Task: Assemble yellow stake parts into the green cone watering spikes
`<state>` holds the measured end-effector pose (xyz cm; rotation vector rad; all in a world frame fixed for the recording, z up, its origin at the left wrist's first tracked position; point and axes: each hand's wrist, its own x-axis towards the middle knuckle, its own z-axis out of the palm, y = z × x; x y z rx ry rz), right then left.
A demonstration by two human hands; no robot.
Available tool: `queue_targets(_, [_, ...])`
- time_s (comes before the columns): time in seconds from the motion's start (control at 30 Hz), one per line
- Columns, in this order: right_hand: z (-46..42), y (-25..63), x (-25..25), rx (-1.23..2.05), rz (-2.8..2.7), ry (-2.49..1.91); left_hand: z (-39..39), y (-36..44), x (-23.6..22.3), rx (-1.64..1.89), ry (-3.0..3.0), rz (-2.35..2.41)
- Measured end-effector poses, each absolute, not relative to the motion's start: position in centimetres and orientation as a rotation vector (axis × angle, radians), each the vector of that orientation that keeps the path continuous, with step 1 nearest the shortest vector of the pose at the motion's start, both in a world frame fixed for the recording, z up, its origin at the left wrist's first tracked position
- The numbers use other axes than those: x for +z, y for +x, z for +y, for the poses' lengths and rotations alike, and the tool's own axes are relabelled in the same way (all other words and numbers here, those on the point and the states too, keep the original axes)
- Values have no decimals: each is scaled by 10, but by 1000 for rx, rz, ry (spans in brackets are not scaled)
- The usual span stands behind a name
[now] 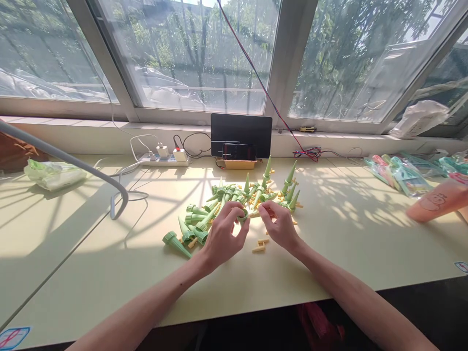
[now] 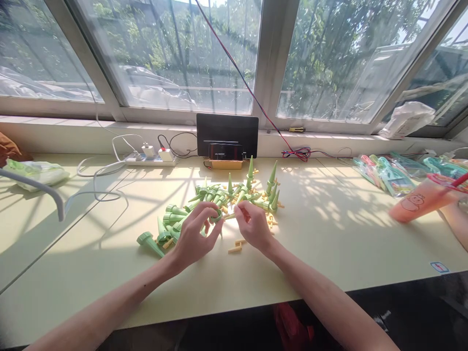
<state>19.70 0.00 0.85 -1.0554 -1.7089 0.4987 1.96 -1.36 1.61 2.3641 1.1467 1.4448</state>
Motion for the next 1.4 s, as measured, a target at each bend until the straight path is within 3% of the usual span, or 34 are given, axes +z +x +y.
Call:
queue_targets(0.73, [-1,196,5,718,-1790,-934,-15,20,14,1458,2404,1044])
queue_targets(1.4, [-3,196,8,717,-1857,-916,-15,18,16,1442,2417,1012])
